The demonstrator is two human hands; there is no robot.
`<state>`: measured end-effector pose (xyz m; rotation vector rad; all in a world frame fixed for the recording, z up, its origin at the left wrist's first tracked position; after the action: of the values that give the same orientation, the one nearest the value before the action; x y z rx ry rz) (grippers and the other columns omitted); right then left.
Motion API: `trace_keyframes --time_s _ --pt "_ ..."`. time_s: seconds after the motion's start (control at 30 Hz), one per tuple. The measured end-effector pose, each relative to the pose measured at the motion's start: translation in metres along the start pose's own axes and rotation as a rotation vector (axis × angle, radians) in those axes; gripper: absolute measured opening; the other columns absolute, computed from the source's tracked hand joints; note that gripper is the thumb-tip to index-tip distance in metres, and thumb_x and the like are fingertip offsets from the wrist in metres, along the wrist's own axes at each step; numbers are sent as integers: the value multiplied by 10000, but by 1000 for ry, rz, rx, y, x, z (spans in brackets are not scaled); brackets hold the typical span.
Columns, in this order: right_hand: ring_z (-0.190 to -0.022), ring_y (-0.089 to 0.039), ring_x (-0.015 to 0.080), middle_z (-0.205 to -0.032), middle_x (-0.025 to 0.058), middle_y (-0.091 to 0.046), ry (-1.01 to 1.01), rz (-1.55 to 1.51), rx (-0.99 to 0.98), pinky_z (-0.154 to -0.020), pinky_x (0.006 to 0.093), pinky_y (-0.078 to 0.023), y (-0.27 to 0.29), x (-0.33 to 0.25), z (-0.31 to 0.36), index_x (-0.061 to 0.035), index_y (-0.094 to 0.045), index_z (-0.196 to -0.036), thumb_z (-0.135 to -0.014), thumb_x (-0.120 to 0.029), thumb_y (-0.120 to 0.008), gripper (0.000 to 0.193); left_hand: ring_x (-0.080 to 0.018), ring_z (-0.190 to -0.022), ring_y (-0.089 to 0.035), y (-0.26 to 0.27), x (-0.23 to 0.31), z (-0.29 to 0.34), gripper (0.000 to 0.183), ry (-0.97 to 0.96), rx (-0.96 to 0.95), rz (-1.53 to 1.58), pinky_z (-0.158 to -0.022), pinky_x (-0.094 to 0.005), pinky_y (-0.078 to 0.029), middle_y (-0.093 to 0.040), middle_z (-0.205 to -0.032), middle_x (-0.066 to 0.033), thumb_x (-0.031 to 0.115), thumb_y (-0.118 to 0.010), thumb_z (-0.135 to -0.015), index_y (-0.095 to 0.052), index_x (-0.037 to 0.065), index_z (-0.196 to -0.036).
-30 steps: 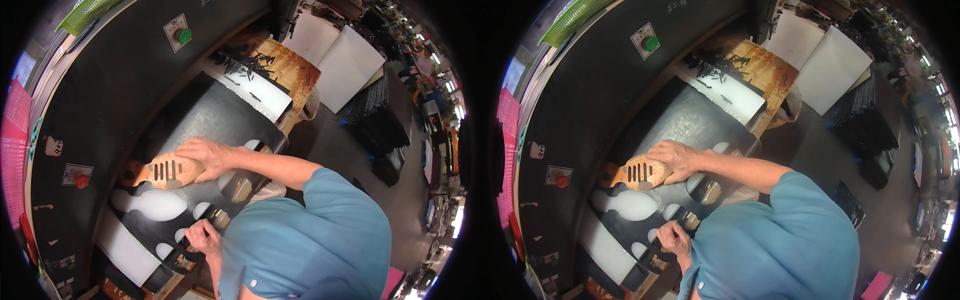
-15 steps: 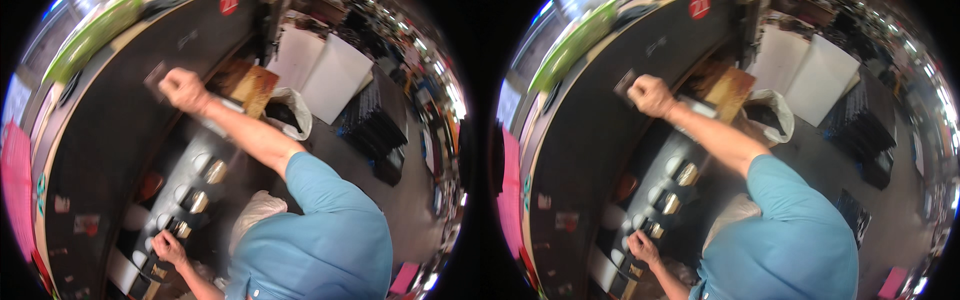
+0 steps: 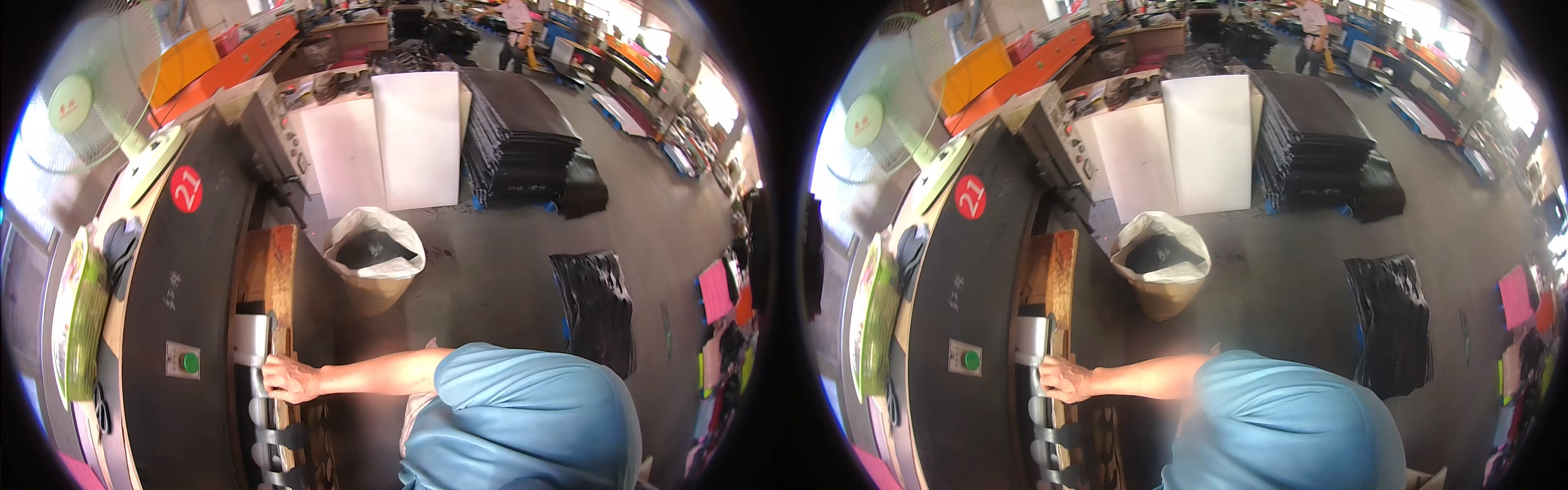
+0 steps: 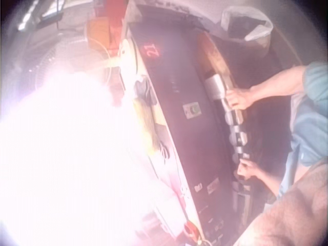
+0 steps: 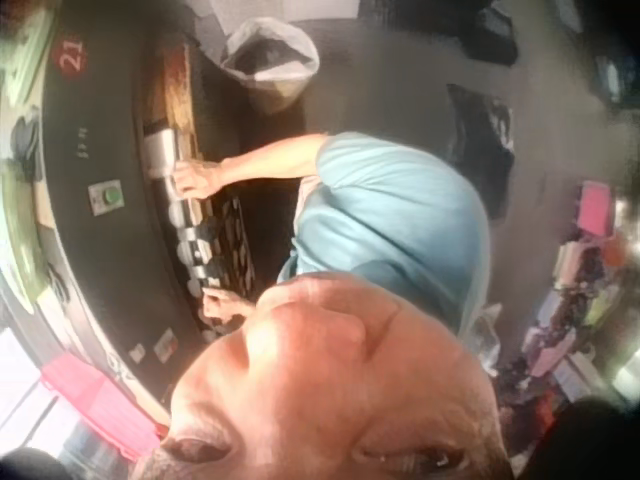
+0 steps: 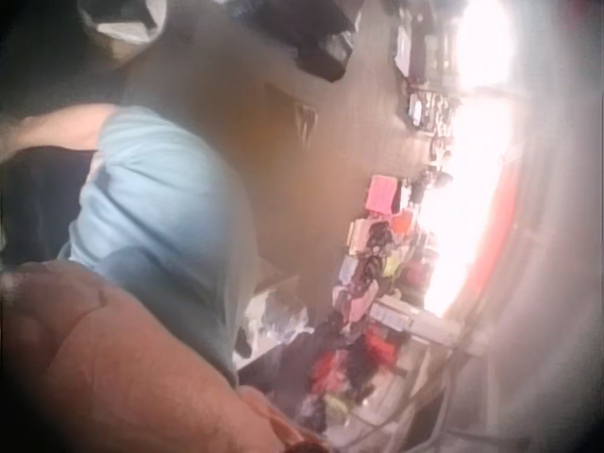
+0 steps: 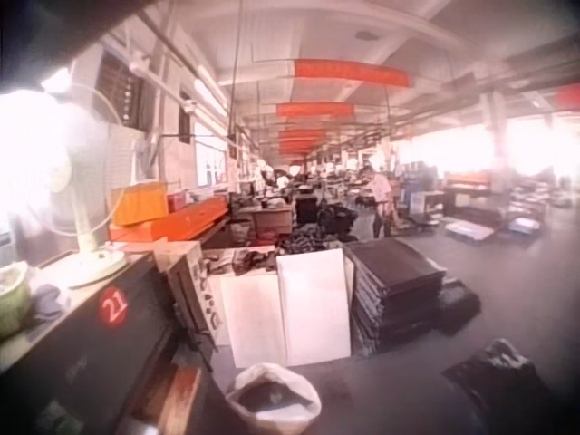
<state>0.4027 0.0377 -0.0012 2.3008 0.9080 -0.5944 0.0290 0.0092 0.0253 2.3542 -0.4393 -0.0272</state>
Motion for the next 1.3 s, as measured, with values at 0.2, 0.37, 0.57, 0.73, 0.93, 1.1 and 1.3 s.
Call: trace_keyframes --time_s 0.2,0.37,0.57,0.73,0.93,1.1,1.3 --pt "-1008 -542 319 -968 103 -576 -30 -23 -83 -928 451 -450 -7 7 4 -79 -659 -887 -878 -140 -744 105 -303 -812 -653 -18 -1 6 320 15 -33 29 -703 -457 -540 -705 -812 -106 328 -792 -991 -762 73 -801" --pt "-1017 -550 323 -978 108 -583 9 -53 -97 -928 455 -465 -8 11 10 -67 -677 -924 -869 -117 -730 91 -303 -802 -651 -21 -14 13 306 33 -32 29 -703 -454 -541 -705 -812 -112 313 -800 -987 -760 71 -804" --pt "-982 -565 311 -924 95 -616 -136 33 -182 -884 453 -473 -10 25 19 -69 -712 -857 -855 -150 -722 82 -297 -772 -643 -26 -13 34 246 -77 -21 -19 -716 -439 -549 -696 -813 -117 253 -816 -981 -752 60 -843" --pt "-953 -559 318 -925 100 -580 68 150 -65 -877 471 -446 -17 -32 28 -61 -681 -856 -881 -212 -741 164 -309 -821 -682 -29 -17 76 257 75 -219 171 -787 -449 -570 -749 -913 -153 257 -746 -1031 -771 5 -986" --pt "-1103 -535 392 -1197 216 -564 50 -94 -392 -906 525 -495 -102 -82 57 7 -655 -1172 -729 -326 -822 579 -279 -794 -685 5 -9 112 364 326 -485 423 -769 -447 -568 -768 -887 -161 324 -704 -1045 -784 -30 -1023" --pt "-1296 -477 493 -1443 355 -447 85 -52 -670 -1103 574 -447 -145 -114 94 63 -496 -1463 -681 -384 -901 988 -254 -771 -687 21 -16 152 456 639 -729 588 -753 -446 -567 -784 -866 -167 379 -670 -1057 -795 -60 -1054" --pt "-1310 -486 518 -1490 390 -424 127 14 -736 -1114 567 -436 -153 -142 108 35 -457 -1531 -644 -445 -892 1098 -333 -915 -698 43 -54 100 324 309 -381 454 -857 -477 -562 -766 -1035 -200 256 -681 -1063 -761 -46 -1149"
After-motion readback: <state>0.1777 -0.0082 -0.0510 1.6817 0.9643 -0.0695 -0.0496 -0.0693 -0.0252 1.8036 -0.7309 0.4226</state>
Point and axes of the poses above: each hand's wrist, its own z-axis away from the middle knuckle, its own y-axis out of the back of the hand, x = y × z, the point moved 10 cm from there along -z, towards the middle knuckle
